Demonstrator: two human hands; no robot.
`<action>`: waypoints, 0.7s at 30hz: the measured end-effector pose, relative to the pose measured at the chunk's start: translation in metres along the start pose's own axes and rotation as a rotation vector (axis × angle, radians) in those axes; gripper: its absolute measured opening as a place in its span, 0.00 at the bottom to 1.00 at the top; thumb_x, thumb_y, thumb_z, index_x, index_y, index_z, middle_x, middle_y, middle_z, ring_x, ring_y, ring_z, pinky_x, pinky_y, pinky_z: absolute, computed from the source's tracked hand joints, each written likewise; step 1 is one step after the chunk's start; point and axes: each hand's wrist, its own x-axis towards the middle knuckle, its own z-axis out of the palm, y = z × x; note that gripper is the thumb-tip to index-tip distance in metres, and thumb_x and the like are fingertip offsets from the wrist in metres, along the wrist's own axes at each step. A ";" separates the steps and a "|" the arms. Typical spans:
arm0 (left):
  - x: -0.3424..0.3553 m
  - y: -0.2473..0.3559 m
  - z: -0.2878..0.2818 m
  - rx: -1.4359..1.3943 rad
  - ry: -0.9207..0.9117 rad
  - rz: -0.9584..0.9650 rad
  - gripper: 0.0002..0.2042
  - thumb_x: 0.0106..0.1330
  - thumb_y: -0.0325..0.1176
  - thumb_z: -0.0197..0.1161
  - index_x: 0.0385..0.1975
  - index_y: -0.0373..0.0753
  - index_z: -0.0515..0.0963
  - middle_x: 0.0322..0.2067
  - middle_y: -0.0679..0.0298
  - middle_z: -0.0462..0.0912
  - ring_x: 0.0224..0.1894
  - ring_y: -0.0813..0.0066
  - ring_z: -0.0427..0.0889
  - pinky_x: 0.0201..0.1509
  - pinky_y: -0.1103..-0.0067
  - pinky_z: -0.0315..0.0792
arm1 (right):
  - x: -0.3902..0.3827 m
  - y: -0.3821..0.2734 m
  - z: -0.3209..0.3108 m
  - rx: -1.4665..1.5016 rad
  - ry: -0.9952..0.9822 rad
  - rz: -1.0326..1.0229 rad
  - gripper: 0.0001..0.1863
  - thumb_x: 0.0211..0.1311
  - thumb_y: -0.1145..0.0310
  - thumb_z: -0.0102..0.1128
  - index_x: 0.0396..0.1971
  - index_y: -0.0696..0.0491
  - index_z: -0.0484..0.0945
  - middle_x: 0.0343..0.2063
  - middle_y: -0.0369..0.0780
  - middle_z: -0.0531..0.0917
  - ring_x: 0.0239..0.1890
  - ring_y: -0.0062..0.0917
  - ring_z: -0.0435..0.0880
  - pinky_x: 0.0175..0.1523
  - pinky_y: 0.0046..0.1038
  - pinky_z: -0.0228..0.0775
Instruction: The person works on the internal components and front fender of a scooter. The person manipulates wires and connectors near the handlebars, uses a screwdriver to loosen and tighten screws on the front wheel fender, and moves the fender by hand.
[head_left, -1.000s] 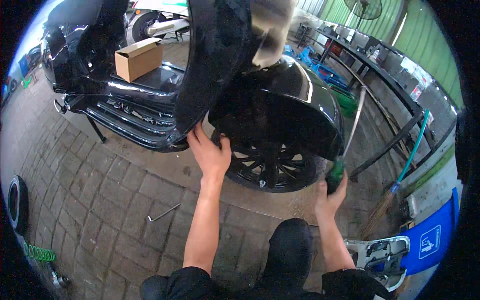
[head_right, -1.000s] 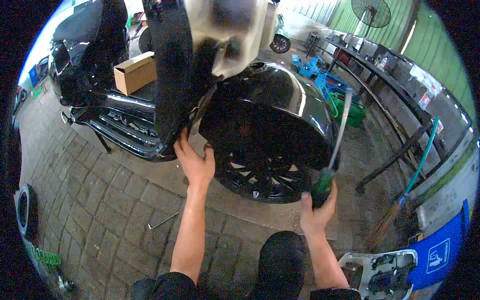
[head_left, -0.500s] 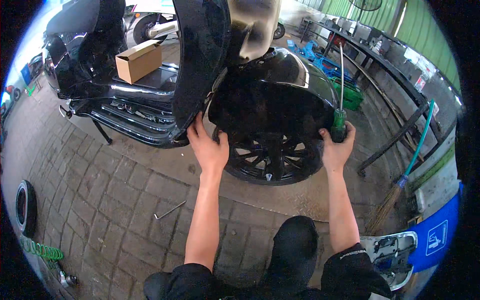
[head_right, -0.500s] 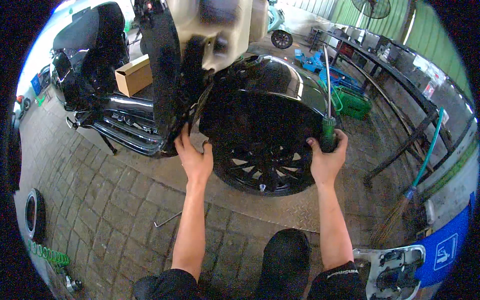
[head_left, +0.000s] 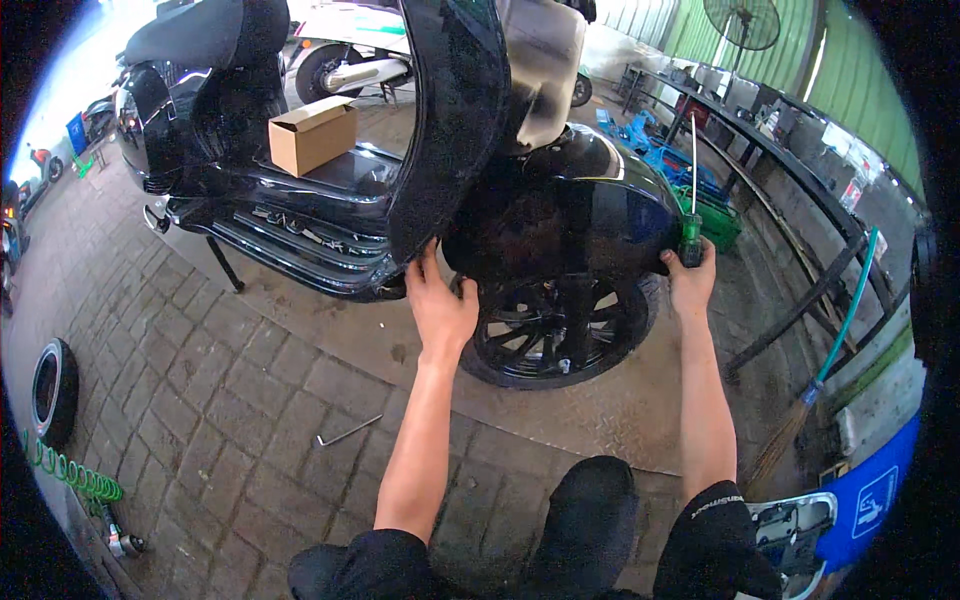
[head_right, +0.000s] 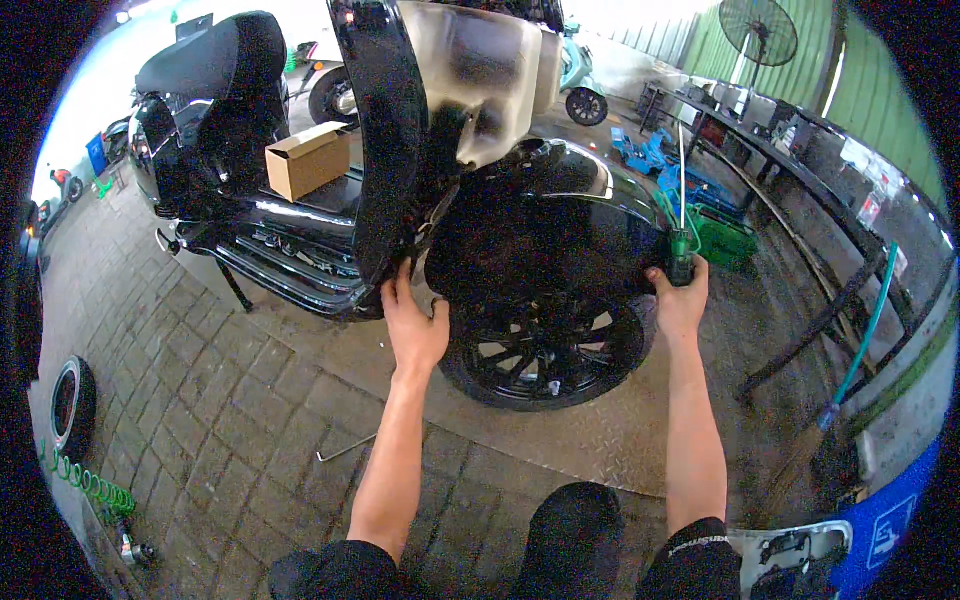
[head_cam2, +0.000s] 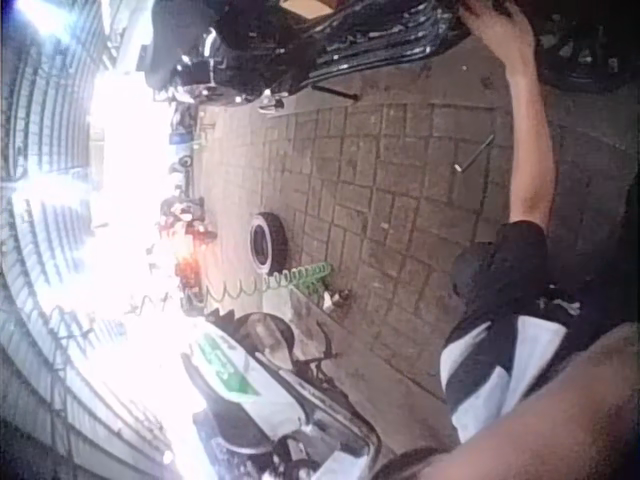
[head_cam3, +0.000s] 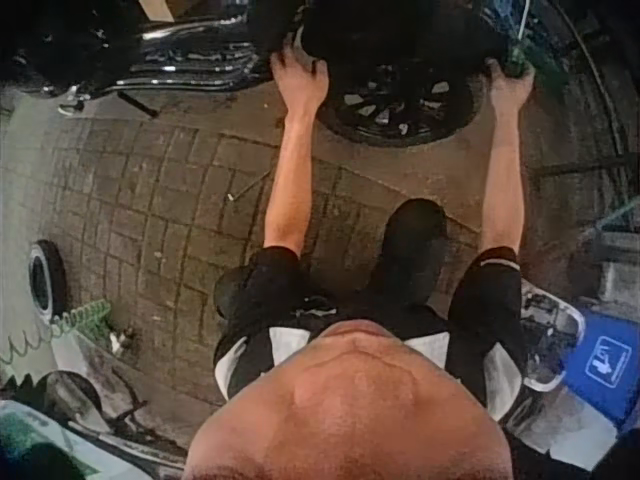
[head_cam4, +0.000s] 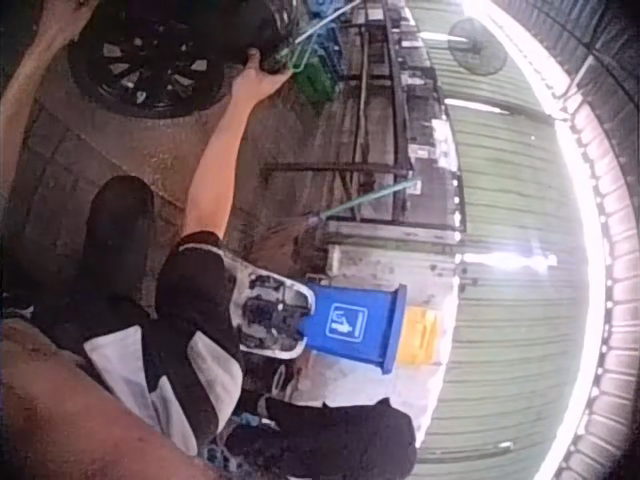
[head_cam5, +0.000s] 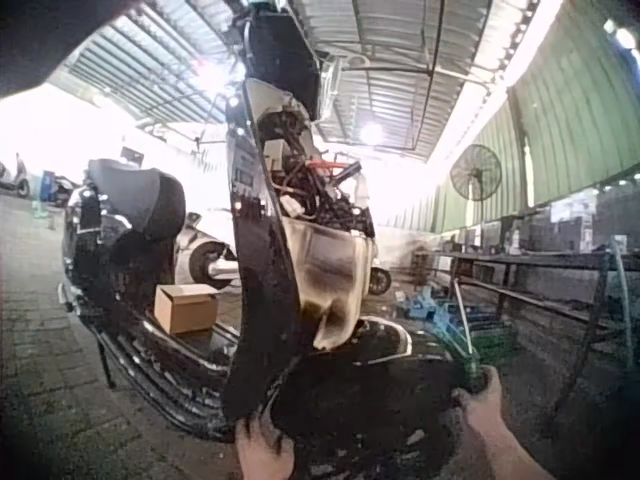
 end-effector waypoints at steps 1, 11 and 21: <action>0.001 -0.001 0.001 0.006 -0.004 0.001 0.33 0.49 0.27 0.60 0.59 0.31 0.60 0.51 0.39 0.64 0.55 0.41 0.63 0.60 0.60 0.59 | 0.005 0.002 0.001 -0.054 -0.004 -0.053 0.31 0.41 0.69 0.73 0.47 0.60 0.68 0.37 0.42 0.78 0.40 0.28 0.75 0.49 0.28 0.66; 0.001 0.002 0.011 0.010 -0.002 0.008 0.34 0.48 0.26 0.61 0.59 0.31 0.58 0.50 0.41 0.63 0.54 0.41 0.63 0.60 0.60 0.59 | 0.042 0.018 0.011 -0.155 -0.035 -0.080 0.31 0.44 0.66 0.73 0.46 0.62 0.68 0.37 0.44 0.79 0.39 0.30 0.76 0.48 0.28 0.67; 0.006 -0.009 0.018 0.007 0.029 0.017 0.34 0.49 0.26 0.59 0.59 0.29 0.56 0.53 0.39 0.61 0.57 0.41 0.59 0.63 0.59 0.55 | -0.068 -0.030 0.002 -0.138 0.004 -0.204 0.26 0.52 0.66 0.64 0.48 0.61 0.66 0.36 0.45 0.76 0.43 0.32 0.74 0.53 0.31 0.63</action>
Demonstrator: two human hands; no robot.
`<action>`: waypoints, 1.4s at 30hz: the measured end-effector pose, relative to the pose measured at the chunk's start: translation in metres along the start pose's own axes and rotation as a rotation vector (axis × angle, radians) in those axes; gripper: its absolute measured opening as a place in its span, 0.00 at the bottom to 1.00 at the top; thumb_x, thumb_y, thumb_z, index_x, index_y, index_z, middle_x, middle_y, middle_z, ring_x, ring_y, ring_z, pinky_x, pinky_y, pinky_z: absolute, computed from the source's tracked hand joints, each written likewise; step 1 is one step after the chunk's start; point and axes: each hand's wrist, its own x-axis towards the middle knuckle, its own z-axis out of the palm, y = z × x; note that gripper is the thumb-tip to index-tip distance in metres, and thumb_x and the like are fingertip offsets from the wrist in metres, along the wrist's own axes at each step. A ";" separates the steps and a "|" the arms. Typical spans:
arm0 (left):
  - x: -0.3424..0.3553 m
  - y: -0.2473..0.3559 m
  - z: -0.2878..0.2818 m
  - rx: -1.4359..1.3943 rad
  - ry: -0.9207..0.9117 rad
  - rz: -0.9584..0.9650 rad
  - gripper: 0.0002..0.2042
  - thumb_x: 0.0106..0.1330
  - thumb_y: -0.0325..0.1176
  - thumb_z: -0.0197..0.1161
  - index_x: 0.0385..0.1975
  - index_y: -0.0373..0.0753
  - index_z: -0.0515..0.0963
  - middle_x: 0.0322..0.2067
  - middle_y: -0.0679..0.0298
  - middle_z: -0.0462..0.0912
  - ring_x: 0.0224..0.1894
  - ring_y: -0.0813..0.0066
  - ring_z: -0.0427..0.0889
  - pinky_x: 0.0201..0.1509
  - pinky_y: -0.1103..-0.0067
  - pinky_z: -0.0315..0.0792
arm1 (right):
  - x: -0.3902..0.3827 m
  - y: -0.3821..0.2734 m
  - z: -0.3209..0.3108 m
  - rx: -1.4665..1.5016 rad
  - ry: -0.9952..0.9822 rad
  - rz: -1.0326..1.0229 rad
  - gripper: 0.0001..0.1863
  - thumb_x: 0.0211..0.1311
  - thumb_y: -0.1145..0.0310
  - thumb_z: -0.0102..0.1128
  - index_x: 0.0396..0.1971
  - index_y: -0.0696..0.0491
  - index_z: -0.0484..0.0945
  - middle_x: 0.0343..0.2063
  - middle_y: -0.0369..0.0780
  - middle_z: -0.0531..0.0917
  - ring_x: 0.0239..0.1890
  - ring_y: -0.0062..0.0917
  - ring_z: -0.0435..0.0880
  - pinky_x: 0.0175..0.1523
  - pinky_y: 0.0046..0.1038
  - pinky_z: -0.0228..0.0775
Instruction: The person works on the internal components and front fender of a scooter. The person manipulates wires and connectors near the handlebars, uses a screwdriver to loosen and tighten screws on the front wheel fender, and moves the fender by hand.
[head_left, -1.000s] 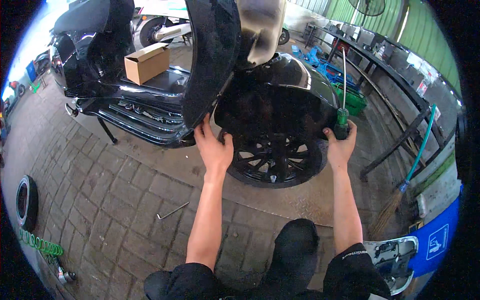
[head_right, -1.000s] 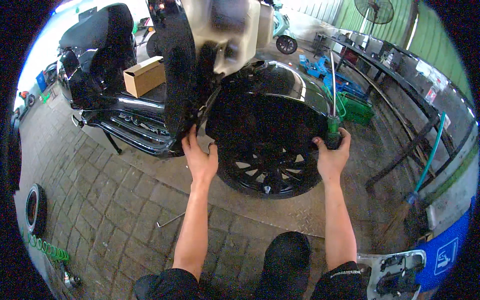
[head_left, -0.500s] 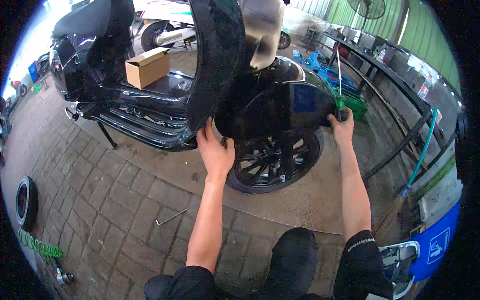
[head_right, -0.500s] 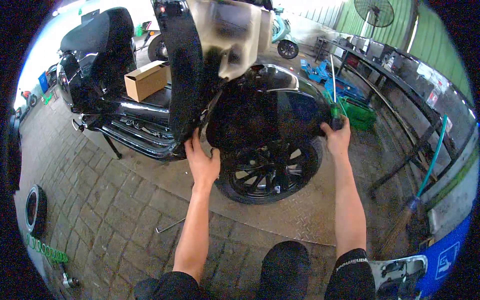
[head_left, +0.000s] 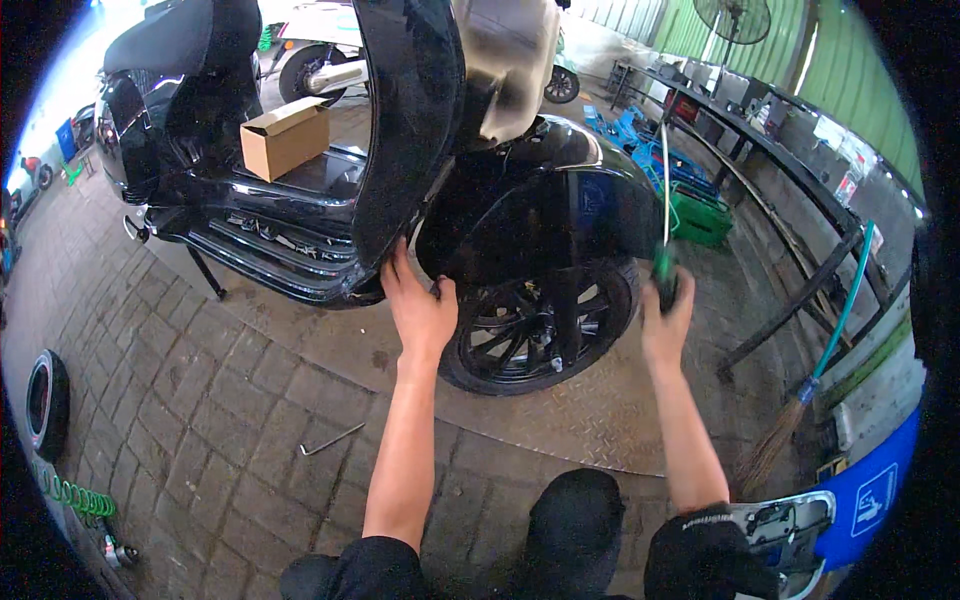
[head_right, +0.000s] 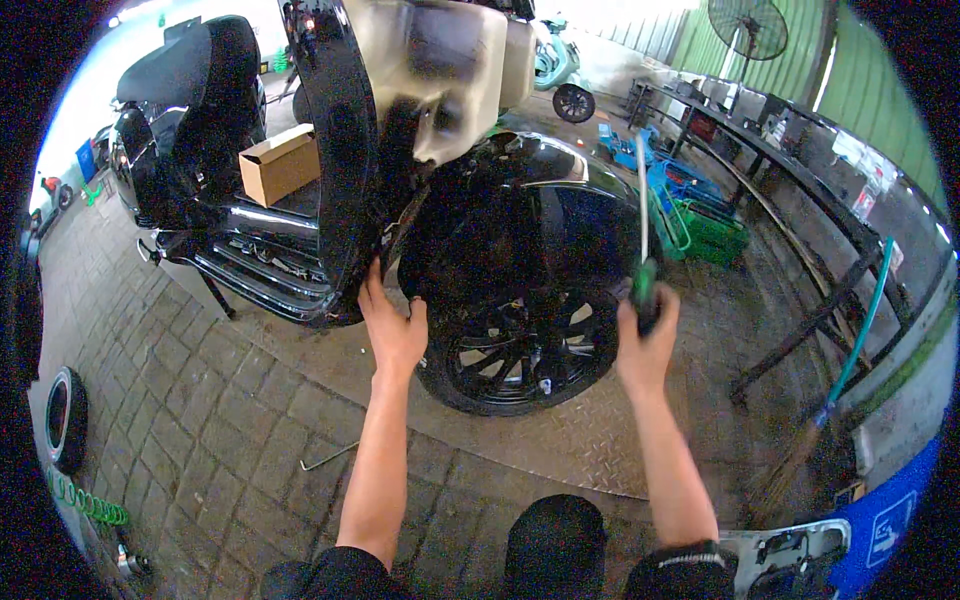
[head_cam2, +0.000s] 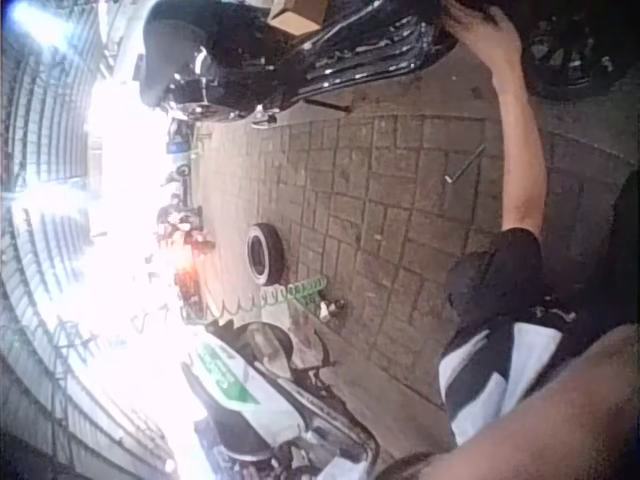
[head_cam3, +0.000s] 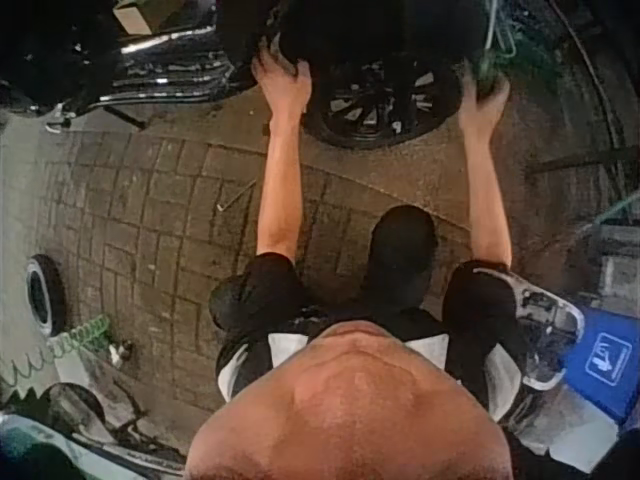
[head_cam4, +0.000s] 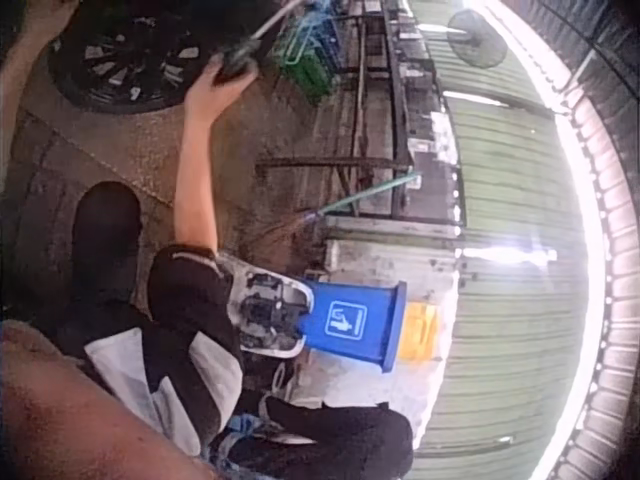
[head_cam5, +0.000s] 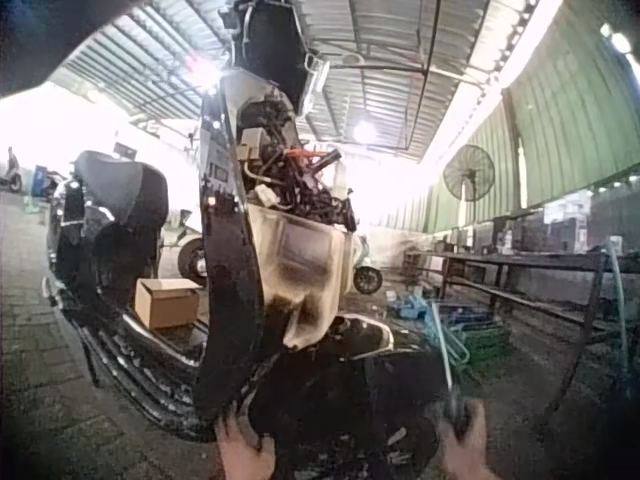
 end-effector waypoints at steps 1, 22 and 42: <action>-0.002 -0.001 -0.001 0.014 -0.014 -0.015 0.34 0.49 0.26 0.59 0.60 0.29 0.56 0.53 0.39 0.61 0.57 0.41 0.59 0.63 0.59 0.55 | -0.029 -0.004 -0.004 0.095 -0.073 -0.021 0.26 0.53 0.68 0.62 0.50 0.61 0.65 0.37 0.46 0.76 0.43 0.33 0.74 0.54 0.31 0.63; -0.012 -0.003 0.004 0.040 -0.067 0.019 0.35 0.44 0.21 0.56 0.59 0.32 0.58 0.53 0.40 0.62 0.57 0.40 0.60 0.62 0.57 0.55 | -0.040 -0.179 0.047 -0.275 -0.847 -0.197 0.20 0.57 0.67 0.53 0.51 0.53 0.72 0.30 0.54 0.77 0.33 0.48 0.79 0.42 0.41 0.74; -0.009 -0.009 0.007 -0.007 -0.015 0.106 0.33 0.43 0.21 0.55 0.56 0.30 0.60 0.51 0.41 0.65 0.55 0.41 0.61 0.61 0.58 0.55 | -0.024 -0.166 0.060 0.113 -0.903 0.108 0.20 0.58 0.66 0.53 0.48 0.61 0.73 0.27 0.48 0.80 0.22 0.33 0.76 0.31 0.31 0.68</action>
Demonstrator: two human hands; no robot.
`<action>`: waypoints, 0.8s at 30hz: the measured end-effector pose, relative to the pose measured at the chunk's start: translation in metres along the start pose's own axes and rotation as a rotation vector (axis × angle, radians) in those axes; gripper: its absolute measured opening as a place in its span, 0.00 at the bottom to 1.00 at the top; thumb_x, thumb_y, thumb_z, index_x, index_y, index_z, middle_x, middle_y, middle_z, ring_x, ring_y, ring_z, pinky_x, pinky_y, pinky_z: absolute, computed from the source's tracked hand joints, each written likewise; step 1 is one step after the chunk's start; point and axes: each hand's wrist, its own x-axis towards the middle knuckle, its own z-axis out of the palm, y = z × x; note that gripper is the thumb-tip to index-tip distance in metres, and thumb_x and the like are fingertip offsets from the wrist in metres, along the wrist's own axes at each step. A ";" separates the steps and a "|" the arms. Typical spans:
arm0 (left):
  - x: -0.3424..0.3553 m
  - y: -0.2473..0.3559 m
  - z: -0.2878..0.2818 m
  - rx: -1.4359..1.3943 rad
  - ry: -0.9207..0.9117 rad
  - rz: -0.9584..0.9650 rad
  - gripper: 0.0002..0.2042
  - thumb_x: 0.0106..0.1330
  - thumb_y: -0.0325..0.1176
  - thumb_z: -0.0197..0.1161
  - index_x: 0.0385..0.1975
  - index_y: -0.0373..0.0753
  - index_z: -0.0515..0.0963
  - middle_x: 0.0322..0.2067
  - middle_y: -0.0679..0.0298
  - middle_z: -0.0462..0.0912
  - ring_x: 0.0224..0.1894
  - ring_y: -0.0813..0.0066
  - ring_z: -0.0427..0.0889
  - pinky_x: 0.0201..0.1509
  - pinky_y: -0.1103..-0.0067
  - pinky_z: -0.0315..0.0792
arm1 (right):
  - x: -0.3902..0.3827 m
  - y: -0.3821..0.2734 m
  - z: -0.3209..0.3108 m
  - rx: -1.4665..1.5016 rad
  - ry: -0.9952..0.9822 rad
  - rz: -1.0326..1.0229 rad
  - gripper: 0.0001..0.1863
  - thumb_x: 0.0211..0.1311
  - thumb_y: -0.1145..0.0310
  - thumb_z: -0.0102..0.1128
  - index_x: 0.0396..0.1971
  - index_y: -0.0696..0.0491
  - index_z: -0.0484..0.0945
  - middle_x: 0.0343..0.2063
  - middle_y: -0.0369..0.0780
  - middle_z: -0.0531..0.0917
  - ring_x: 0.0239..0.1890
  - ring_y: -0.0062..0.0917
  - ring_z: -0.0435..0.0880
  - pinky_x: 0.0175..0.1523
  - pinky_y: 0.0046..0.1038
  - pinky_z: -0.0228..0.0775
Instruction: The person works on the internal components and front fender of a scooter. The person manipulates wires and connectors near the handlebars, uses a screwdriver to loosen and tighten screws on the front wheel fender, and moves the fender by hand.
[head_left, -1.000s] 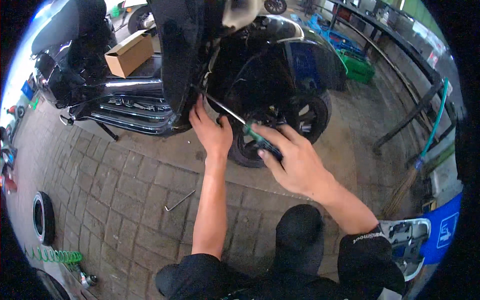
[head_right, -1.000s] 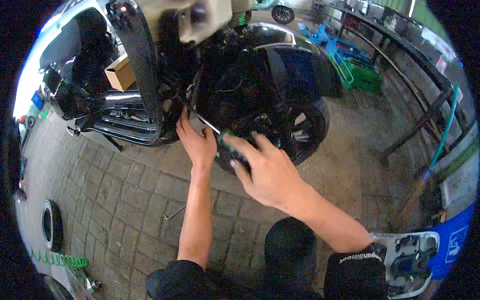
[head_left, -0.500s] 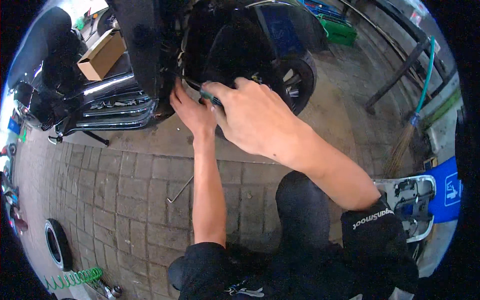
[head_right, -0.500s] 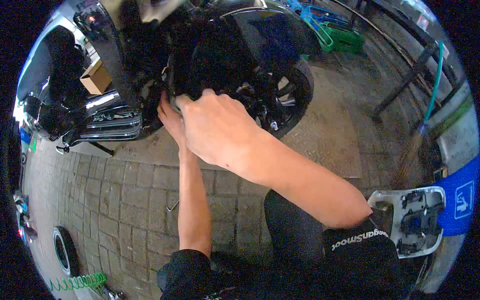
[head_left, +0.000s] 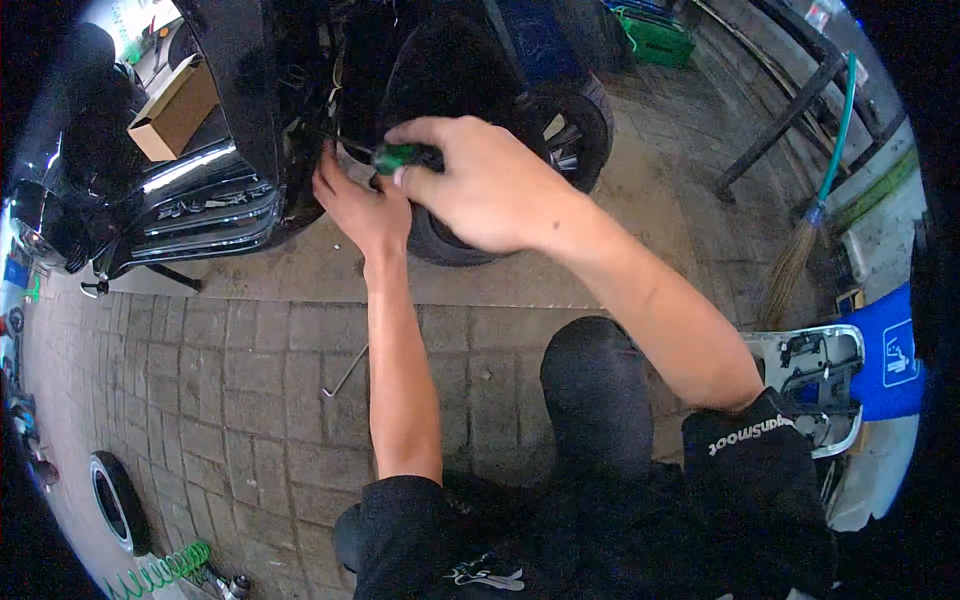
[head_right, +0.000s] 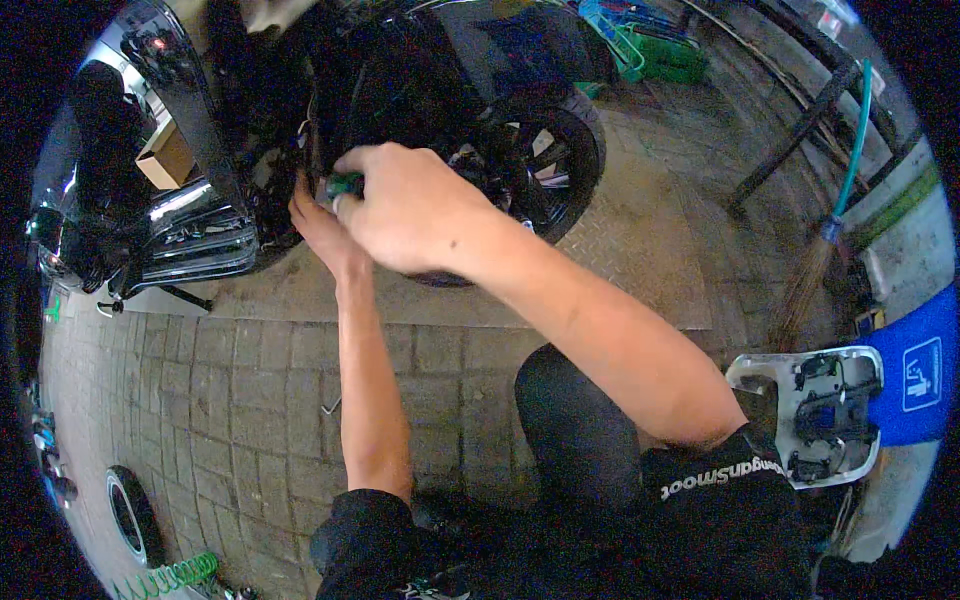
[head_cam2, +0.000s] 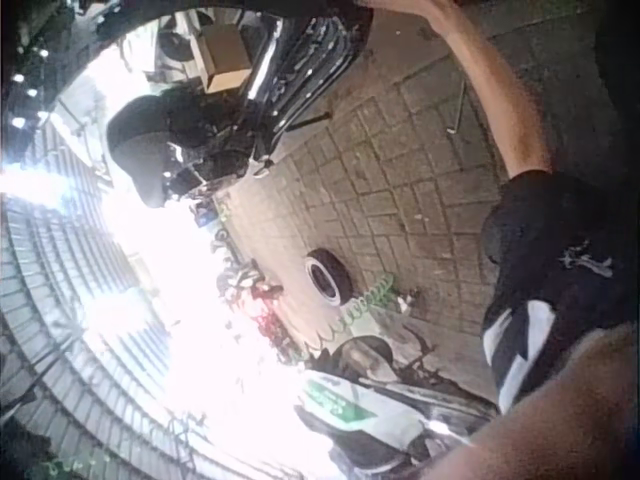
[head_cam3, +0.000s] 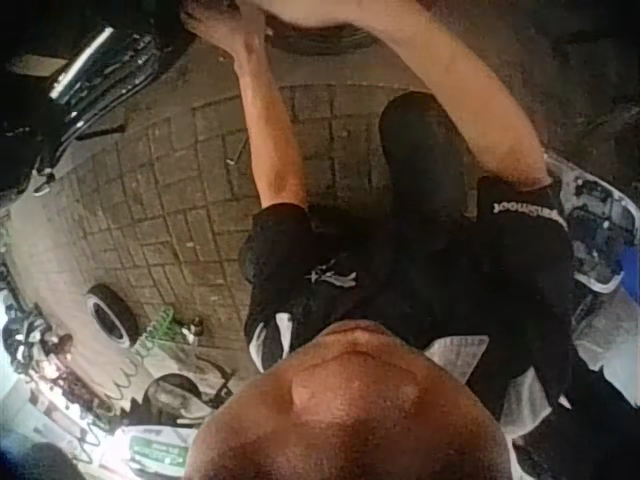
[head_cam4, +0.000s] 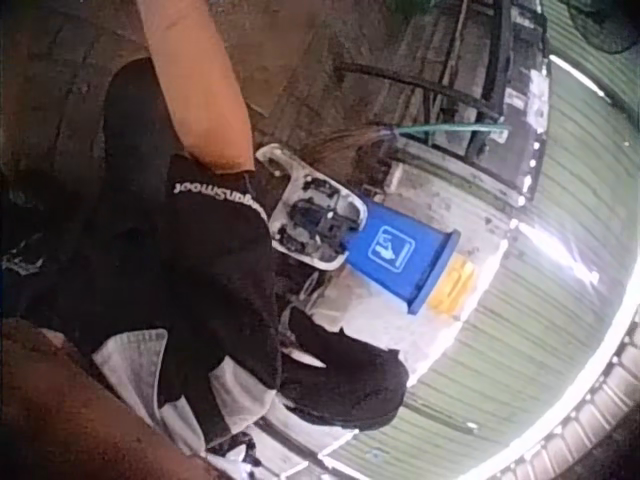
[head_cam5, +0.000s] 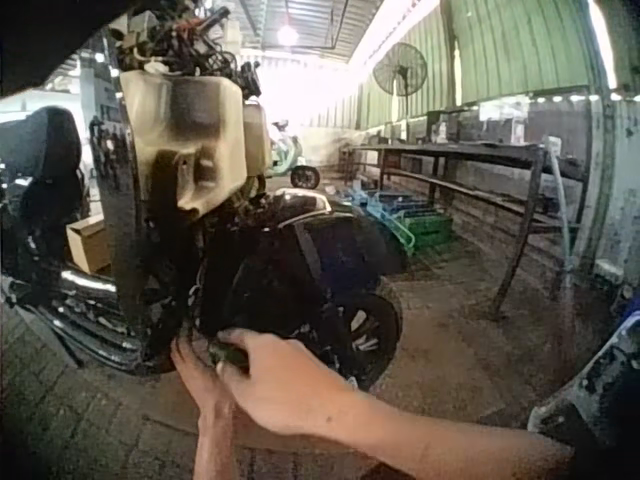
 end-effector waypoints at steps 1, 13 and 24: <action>0.000 0.002 0.000 -0.008 0.014 0.014 0.33 0.43 0.21 0.55 0.56 0.29 0.60 0.50 0.41 0.65 0.55 0.41 0.61 0.61 0.58 0.55 | 0.003 0.002 -0.003 0.097 -0.020 0.051 0.21 0.59 0.66 0.53 0.50 0.62 0.72 0.23 0.45 0.80 0.13 0.25 0.74 0.22 0.27 0.67; 0.000 0.007 -0.001 -0.026 -0.014 -0.039 0.31 0.45 0.20 0.56 0.55 0.29 0.60 0.50 0.41 0.65 0.55 0.41 0.62 0.61 0.59 0.56 | 0.001 0.017 0.001 0.855 -0.153 0.451 0.27 0.60 0.65 0.53 0.59 0.55 0.63 0.25 0.37 0.75 0.12 0.14 0.65 0.10 0.15 0.47; 0.000 0.006 0.005 -0.055 0.046 -0.059 0.23 0.56 0.30 0.48 0.53 0.27 0.64 0.47 0.40 0.67 0.50 0.42 0.64 0.57 0.59 0.57 | 0.003 0.044 0.014 -0.031 0.037 -0.097 0.23 0.54 0.67 0.55 0.50 0.62 0.72 0.48 0.53 0.76 0.52 0.41 0.75 0.56 0.30 0.65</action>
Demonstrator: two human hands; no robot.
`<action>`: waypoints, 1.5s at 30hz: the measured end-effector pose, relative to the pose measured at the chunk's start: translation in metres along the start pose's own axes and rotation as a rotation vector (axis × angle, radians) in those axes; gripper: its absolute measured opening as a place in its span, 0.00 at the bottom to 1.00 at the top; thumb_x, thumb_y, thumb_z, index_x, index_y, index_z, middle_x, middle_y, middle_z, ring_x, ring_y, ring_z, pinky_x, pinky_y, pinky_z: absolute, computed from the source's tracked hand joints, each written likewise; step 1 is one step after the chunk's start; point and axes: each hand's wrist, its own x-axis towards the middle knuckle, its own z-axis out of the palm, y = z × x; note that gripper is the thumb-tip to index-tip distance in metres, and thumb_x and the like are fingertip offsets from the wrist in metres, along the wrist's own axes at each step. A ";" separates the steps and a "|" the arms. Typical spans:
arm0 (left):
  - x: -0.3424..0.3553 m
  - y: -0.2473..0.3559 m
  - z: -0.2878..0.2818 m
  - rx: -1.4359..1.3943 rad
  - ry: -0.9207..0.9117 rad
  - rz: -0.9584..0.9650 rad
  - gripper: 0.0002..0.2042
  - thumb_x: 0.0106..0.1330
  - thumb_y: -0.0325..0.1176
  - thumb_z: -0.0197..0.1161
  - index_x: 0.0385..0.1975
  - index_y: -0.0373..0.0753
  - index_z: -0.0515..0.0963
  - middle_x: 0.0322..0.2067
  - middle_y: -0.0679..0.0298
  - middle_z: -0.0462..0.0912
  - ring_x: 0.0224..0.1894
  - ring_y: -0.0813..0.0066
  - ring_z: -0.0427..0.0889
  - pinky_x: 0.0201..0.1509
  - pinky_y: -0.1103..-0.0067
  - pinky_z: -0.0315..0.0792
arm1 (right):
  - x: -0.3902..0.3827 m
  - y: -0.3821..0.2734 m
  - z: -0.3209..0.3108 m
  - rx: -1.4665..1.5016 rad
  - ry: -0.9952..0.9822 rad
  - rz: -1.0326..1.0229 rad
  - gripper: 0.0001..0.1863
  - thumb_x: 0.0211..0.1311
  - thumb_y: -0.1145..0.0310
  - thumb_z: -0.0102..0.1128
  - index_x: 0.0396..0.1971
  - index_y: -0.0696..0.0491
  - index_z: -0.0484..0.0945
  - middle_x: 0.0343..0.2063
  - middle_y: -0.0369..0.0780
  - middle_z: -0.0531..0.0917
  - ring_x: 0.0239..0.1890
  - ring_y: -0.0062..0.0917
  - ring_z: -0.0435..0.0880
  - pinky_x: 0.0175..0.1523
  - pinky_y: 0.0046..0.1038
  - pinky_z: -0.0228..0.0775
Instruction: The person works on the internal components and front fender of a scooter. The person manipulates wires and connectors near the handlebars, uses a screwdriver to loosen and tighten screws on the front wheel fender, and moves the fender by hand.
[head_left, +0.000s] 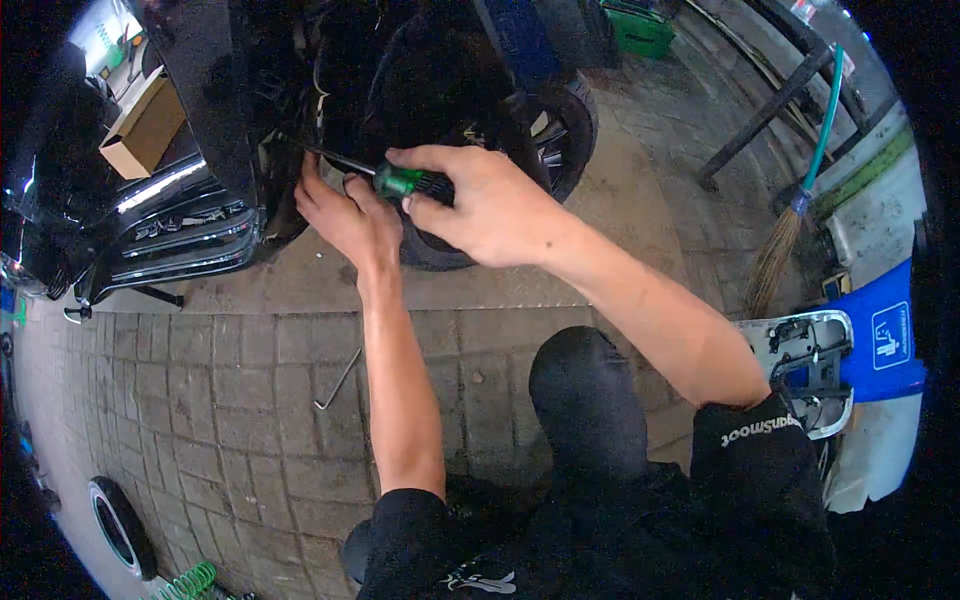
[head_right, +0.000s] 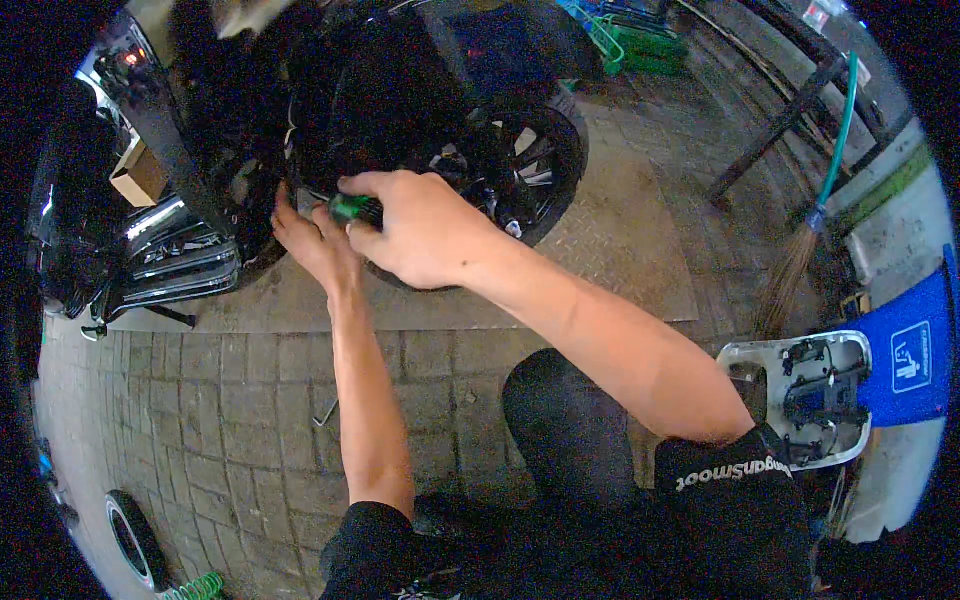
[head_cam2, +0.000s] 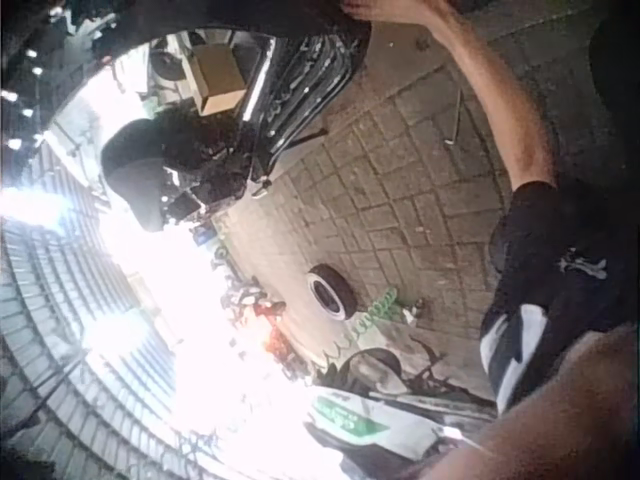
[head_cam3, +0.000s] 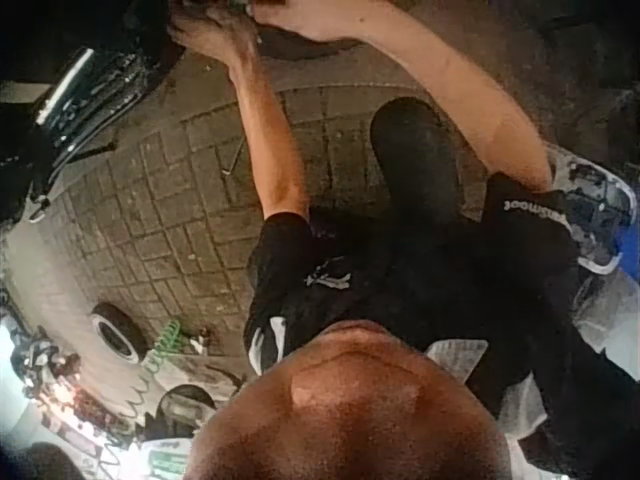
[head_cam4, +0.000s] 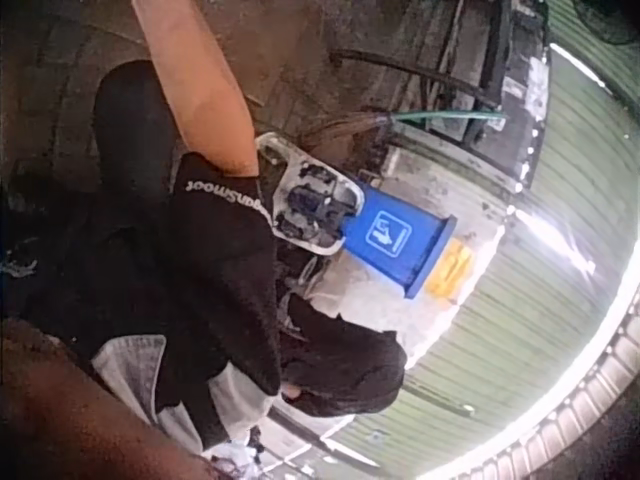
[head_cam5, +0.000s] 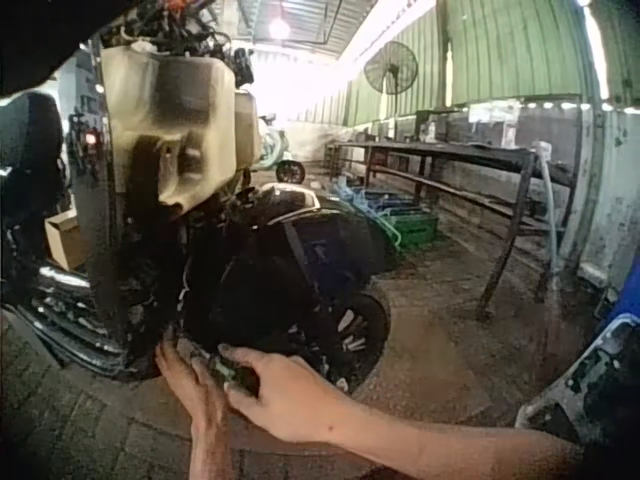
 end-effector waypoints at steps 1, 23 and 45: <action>0.000 0.002 0.000 -0.006 0.007 -0.003 0.23 0.57 0.30 0.48 0.52 0.27 0.64 0.47 0.40 0.67 0.50 0.42 0.65 0.57 0.59 0.57 | 0.000 -0.001 0.000 -0.017 0.000 -0.005 0.23 0.54 0.67 0.55 0.50 0.61 0.72 0.47 0.53 0.77 0.51 0.41 0.76 0.55 0.30 0.66; 0.062 -0.015 0.009 0.317 -0.285 -0.303 0.16 0.62 0.35 0.45 0.37 0.31 0.78 0.40 0.43 0.79 0.46 0.49 0.77 0.49 0.63 0.69 | -0.008 -0.033 0.003 -0.171 -0.082 0.089 0.26 0.55 0.66 0.55 0.55 0.56 0.68 0.42 0.55 0.77 0.37 0.41 0.81 0.42 0.37 0.73; 0.066 0.007 0.028 -0.266 -0.167 -0.897 0.19 0.67 0.33 0.39 0.48 0.25 0.71 0.50 0.49 0.74 0.49 0.59 0.74 0.54 0.71 0.66 | -0.014 -0.003 -0.005 0.789 0.096 0.583 0.23 0.54 0.63 0.65 0.49 0.55 0.76 0.44 0.43 0.81 0.47 0.25 0.77 0.53 0.26 0.65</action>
